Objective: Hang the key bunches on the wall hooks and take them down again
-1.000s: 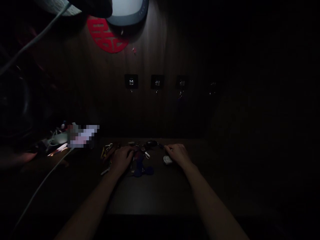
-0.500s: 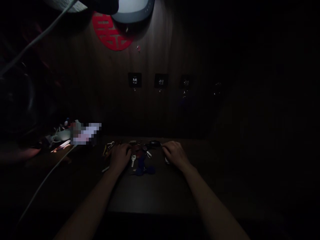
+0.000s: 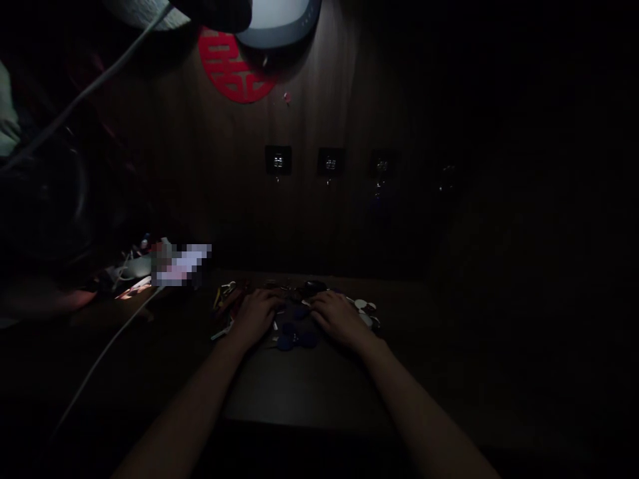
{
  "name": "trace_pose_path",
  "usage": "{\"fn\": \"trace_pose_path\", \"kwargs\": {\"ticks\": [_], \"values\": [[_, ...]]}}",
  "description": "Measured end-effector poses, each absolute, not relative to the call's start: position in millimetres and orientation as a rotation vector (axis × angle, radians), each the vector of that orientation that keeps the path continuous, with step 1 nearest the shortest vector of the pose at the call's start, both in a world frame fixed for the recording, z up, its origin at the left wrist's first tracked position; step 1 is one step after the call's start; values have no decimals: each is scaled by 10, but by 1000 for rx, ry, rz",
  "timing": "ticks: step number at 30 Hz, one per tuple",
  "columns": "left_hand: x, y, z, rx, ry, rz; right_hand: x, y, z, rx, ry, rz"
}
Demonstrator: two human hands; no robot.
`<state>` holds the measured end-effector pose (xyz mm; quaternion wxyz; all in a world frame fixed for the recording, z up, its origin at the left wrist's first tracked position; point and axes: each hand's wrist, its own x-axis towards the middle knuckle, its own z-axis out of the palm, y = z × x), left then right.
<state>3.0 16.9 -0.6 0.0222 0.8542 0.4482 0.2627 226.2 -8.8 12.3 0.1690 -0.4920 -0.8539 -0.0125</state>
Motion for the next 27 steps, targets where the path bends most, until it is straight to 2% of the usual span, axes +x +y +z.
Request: {"fn": "trace_pose_path", "kwargs": {"ticks": [9, 17, 19, 23, 27], "values": [[-27, 195, 24, 2501, 1526, 934, 2372, -84, 155, -1455, -2272, -58], [115, 108, 42, 2643, 1233, 1017, 2336, -76, 135, -1508, -2297, -11], [160, 74, 62, 2645, 1178, 1035, 2289, -93, 173, -1496, -2224, 88], [244, 16, 105, 2558, 1142, 1092, 2183, -119, 262, -1328, -1931, 488], [316, -39, 156, 2379, 1134, 1086, 2105, -90, 268, -1176, -1684, 699]]}}
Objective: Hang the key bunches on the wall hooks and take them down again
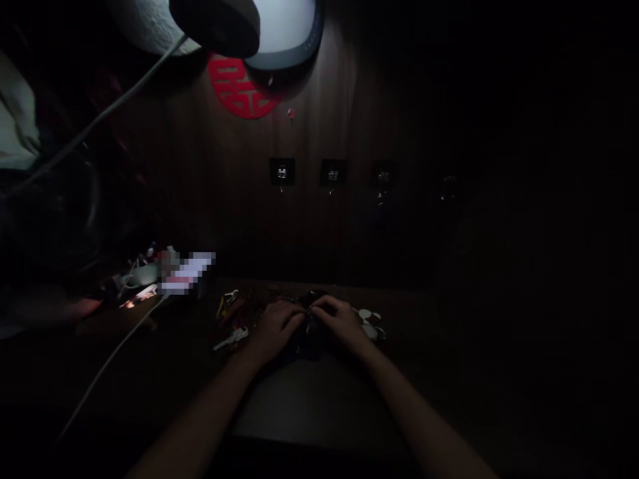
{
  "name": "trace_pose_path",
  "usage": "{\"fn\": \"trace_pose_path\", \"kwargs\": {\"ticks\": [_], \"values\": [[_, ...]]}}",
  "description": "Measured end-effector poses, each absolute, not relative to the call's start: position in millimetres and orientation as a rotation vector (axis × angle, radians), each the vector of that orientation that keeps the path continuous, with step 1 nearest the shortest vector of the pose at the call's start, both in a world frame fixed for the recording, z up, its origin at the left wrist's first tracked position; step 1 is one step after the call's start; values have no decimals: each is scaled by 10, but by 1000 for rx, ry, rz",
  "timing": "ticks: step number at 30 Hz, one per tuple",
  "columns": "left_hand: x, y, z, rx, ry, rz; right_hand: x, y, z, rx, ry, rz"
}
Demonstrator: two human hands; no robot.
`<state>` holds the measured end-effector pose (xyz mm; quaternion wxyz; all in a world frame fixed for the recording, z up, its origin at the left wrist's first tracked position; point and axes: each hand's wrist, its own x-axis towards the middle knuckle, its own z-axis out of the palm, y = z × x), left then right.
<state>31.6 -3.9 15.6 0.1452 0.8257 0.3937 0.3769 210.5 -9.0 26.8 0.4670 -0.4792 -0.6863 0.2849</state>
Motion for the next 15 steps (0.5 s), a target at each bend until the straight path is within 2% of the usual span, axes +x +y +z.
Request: {"fn": "trace_pose_path", "kwargs": {"ticks": [5, 15], "values": [[382, -82, 177, 2104, 1069, 1061, 2061, -55, 241, -1132, -1365, 987], [430, -37, 152, 1848, 1032, 1004, 2008, -48, 282, -1120, -1251, 1058]]}}
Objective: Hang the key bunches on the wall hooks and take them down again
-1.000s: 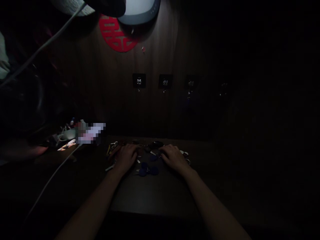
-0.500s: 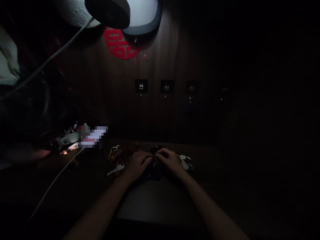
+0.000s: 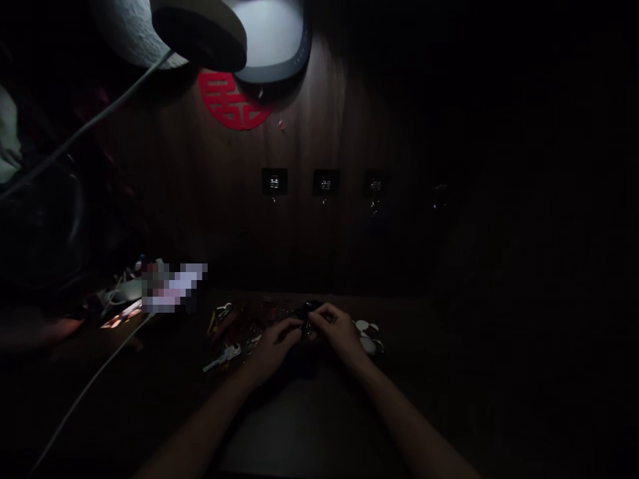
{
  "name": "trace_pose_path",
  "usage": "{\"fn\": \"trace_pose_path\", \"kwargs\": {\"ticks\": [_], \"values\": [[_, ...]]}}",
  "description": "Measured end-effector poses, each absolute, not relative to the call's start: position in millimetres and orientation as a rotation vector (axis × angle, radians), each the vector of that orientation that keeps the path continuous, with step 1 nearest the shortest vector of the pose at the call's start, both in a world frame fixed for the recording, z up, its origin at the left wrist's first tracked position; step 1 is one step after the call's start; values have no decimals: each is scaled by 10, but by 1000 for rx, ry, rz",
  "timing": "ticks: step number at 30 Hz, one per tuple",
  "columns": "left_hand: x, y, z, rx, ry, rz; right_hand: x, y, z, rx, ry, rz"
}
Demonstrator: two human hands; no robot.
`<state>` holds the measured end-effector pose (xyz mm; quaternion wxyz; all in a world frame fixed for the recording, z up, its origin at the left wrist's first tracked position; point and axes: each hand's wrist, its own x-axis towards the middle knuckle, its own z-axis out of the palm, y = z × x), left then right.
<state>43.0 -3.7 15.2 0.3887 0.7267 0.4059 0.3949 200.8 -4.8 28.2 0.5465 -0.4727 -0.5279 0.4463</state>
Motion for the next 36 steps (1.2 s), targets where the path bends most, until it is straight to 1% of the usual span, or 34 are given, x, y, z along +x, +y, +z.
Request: {"fn": "trace_pose_path", "kwargs": {"ticks": [5, 7, 11, 14, 16, 20, 29, 32, 36], "values": [[435, 63, 38, 1617, 1050, 985, 2005, 40, 206, -1130, -1268, 1022], [432, 113, -13, 1486, 984, 996, 2024, 47, 210, -1130, -1332, 951], [404, 151, 15, 1259, 788, 999, 2088, -8, 262, -1090, -1689, 578], [378, 141, 101, 1241, 743, 1024, 2125, -62, 284, -989, -2040, 321], [369, 139, 133, 1250, 751, 1049, 2136, -85, 288, -981, -2182, 201], [371, 160, 116, 1239, 848, 1075, 2152, -88, 292, -1004, -2284, 27], [362, 375, -101, 1115, 856, 1020, 2184, -6, 238, -951, -2229, -136], [343, 419, -129, 1249, 917, 1011, 2173, -7, 229, -967, -2217, -131], [337, 354, -34, 1467, 1012, 1032, 2137, -53, 255, -935, -2163, -80]]}}
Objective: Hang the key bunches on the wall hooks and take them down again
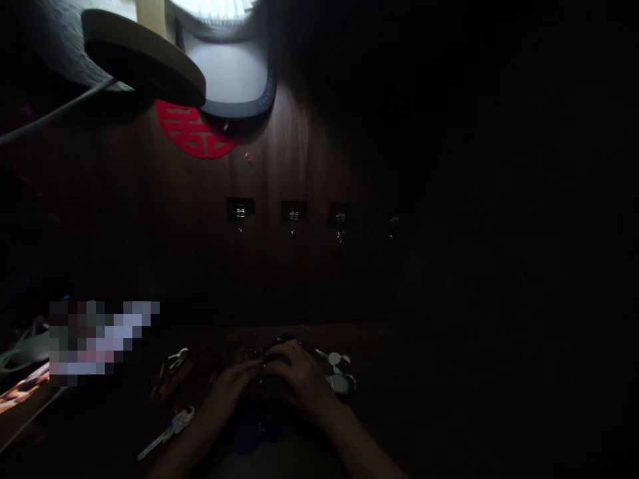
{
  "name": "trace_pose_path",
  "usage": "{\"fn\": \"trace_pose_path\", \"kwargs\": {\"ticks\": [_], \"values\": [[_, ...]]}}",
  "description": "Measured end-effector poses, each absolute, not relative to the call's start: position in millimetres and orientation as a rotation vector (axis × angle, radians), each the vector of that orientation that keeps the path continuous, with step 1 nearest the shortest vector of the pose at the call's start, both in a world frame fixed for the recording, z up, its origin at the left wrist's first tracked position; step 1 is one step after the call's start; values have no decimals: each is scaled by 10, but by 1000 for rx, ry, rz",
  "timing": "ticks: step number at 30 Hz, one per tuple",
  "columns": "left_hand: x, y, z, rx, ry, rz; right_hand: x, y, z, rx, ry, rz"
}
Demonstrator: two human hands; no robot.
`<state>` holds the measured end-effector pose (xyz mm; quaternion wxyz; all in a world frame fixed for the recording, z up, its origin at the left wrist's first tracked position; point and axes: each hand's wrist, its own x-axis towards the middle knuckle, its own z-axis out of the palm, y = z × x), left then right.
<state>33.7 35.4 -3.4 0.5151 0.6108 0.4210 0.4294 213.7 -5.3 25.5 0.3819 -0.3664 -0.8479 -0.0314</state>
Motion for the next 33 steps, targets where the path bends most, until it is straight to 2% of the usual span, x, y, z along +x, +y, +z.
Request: {"fn": "trace_pose_path", "kwargs": {"ticks": [9, 15, 22, 27, 33], "values": [[276, 157, 158, 1888, 1202, 1150, 2211, 73, 377, -979, -1292, 602], [134, 142, 160, 2026, 1297, 1274, 2665, 382, 906, -906, -979, 429], [-8, 298, 92, 2001, 1423, 1506, 2892, 655, 1723, -832, -835, 465], [-15, 340, 43, 1980, 1387, 1473, 2939, 800, 1864, -840, -817, 513], [-21, 330, 50, 2009, 1379, 1442, 2938, 863, 1776, -920, -774, 553]]}}
